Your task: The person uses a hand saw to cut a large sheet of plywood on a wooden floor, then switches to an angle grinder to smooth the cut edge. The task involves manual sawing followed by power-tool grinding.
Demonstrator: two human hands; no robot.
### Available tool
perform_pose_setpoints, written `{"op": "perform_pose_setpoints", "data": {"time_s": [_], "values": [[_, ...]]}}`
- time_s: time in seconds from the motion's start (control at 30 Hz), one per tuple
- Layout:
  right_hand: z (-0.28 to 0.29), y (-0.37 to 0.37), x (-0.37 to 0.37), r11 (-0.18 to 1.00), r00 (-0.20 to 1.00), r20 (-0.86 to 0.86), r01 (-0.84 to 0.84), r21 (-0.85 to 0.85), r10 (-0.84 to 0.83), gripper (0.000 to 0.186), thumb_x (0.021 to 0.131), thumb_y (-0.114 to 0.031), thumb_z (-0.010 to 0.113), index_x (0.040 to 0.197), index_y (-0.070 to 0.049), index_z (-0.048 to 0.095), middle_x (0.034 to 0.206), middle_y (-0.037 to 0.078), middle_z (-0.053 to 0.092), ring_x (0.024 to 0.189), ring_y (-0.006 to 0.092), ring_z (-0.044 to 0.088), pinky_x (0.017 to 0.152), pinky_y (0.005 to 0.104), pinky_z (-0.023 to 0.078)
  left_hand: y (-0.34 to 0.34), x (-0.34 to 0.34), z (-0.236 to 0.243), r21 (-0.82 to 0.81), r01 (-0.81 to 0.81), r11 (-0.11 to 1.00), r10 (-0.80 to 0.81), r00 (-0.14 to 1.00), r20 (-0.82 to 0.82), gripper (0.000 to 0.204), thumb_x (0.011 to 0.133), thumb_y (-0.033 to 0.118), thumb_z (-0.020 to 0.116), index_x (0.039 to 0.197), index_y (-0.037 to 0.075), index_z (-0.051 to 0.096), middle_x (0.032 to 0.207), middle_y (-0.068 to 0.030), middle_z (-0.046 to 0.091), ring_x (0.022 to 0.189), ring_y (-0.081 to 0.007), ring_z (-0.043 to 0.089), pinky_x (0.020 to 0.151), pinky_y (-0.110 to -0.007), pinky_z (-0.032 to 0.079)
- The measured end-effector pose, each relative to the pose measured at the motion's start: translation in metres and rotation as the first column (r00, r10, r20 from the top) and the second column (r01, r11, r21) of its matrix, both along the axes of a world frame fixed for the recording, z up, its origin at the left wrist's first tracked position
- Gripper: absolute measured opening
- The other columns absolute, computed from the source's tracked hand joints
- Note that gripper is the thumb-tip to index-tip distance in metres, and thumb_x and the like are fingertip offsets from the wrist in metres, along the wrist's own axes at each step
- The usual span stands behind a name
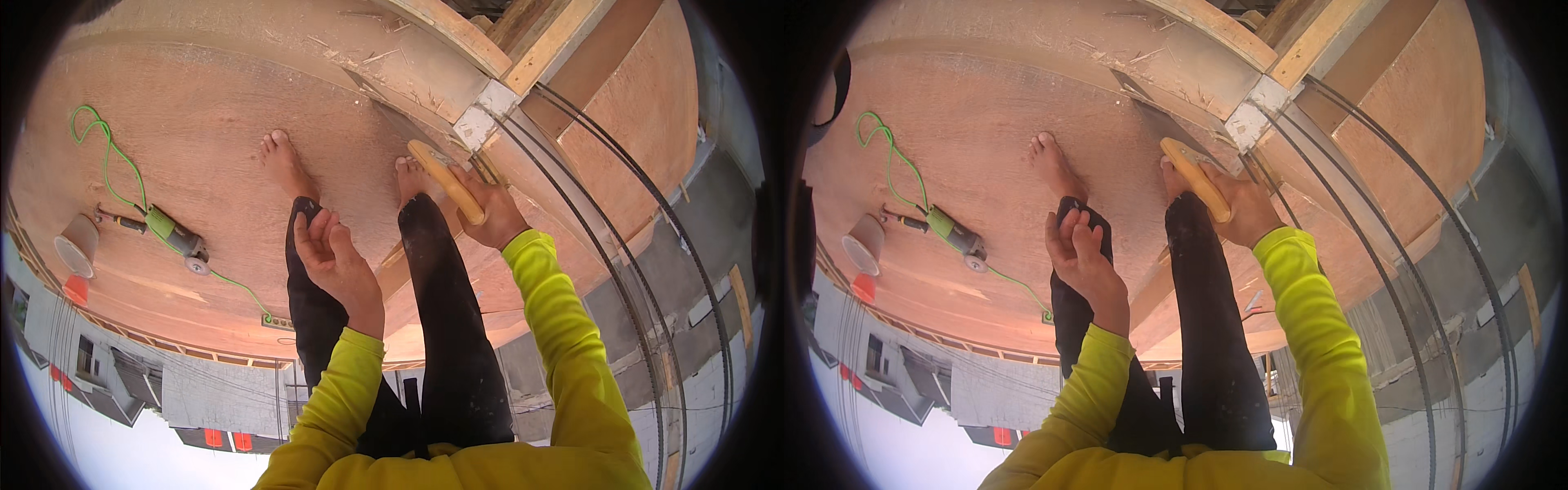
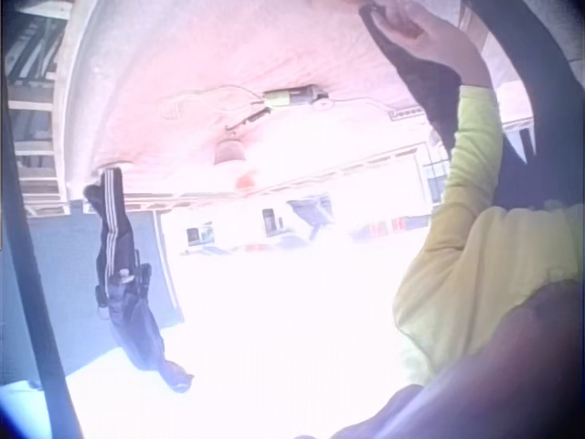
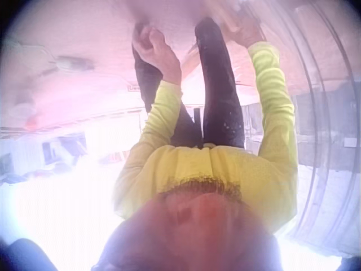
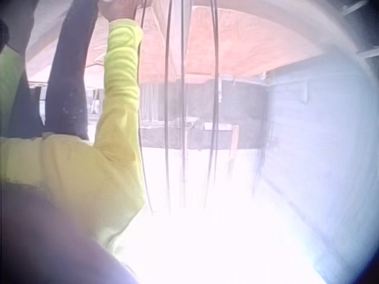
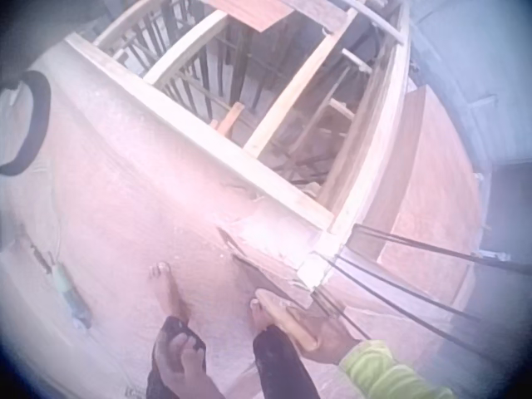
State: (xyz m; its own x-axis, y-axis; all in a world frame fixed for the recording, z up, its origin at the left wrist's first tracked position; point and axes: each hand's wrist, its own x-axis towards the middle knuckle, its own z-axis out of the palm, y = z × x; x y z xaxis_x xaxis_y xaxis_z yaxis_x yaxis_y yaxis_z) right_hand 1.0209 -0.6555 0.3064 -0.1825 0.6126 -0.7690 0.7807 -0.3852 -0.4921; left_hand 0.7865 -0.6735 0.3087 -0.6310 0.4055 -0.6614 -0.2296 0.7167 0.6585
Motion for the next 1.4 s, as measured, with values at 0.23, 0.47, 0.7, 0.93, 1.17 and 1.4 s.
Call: {"op": "perform_pose_setpoints", "data": {"time_s": [0.23, 0.47, 0.7, 0.93, 1.17, 1.4], "values": [[0.063, -0.031, 0.017, 0.985, 0.998, -0.070, 0.009, 0.173, 0.003, 0.068, 0.079, -0.002, 0.072, 0.145, -0.004, 0.053, 0.123, 0.025, 0.069, 0.109, 0.0385, 0.070, 0.093, 0.0433, 0.058, -0.010, -0.035, 0.011, -0.111, 0.001, 0.994, -0.016, 0.990, -0.141, 0.061, 0.101, 0.021, 0.058, 0.153, -0.003, 0.036, 0.133, -0.0142, 0.058, 0.125, -0.0234, 0.059, 0.099, -0.038, 0.050], [-0.045, -0.001, 0.002, 1.000, 1.000, 0.018, 0.008, 0.019, -0.008, 0.070, 0.078, -0.003, 0.071, 0.145, 0.000, 0.052, 0.121, 0.023, 0.070, 0.098, 0.0405, 0.071, 0.086, 0.0426, 0.059, 0.012, -0.012, 0.008, 0.006, 0.062, 0.998, -0.061, 0.995, -0.081, 0.062, 0.100, 0.019, 0.059, 0.153, -0.002, 0.036, 0.133, -0.0152, 0.058, 0.125, -0.0252, 0.059, 0.102, -0.039, 0.050], [-0.023, -0.030, -0.019, 0.998, 0.998, -0.062, 0.034, 0.052, -0.030, 0.070, 0.083, -0.002, 0.070, 0.148, 0.001, 0.048, 0.127, 0.027, 0.066, 0.112, 0.0411, 0.067, 0.095, 0.0403, 0.056, 0.016, -0.032, 0.019, -0.066, -0.070, 0.995, 0.060, 0.987, -0.147, 0.061, 0.102, 0.022, 0.057, 0.153, -0.002, 0.035, 0.137, -0.0197, 0.054, 0.130, -0.0315, 0.056, 0.105, -0.044, 0.048], [-0.012, 0.005, -0.024, 0.995, 0.998, -0.053, 0.028, 0.094, -0.023, 0.077, 0.077, -0.001, 0.073, 0.149, -0.001, 0.046, 0.121, 0.028, 0.068, 0.108, 0.0416, 0.069, 0.090, 0.0433, 0.058, 0.003, -0.031, 0.006, -0.142, -0.147, 0.979, 0.131, 0.984, -0.119, 0.055, 0.102, 0.015, 0.057, 0.151, -0.003, 0.039, 0.129, -0.0138, 0.059, 0.120, -0.0235, 0.060, 0.102, -0.037, 0.051], [0.087, 0.001, -0.007, 0.999, 0.999, -0.029, -0.038, -0.033, 0.037, 0.084, 0.075, -0.001, 0.075, 0.152, -0.001, 0.042, 0.118, 0.026, 0.069, 0.103, 0.0412, 0.071, 0.087, 0.0453, 0.059, -0.020, 0.003, -0.015, -0.006, -0.033, 0.999, 0.033, 0.999, -0.010, 0.053, 0.099, 0.006, 0.057, 0.149, -0.004, 0.041, 0.123, -0.0141, 0.063, 0.115, -0.0203, 0.063, 0.100, -0.032, 0.050], [0.079, -0.022, -0.005, 0.996, 1.000, -0.017, 0.007, -0.092, -0.009, 0.080, 0.077, -0.004, 0.075, 0.151, -0.001, 0.044, 0.121, 0.025, 0.069, 0.106, 0.0404, 0.070, 0.091, 0.0447, 0.058, -0.006, 0.001, -0.004, -0.026, 0.084, 0.996, -0.084, 0.996, -0.002, 0.052, 0.098, 0.006, 0.058, 0.147, -0.005, 0.044, 0.121, -0.0128, 0.064, 0.111, -0.0196, 0.064, 0.096, -0.031, 0.052]]}}
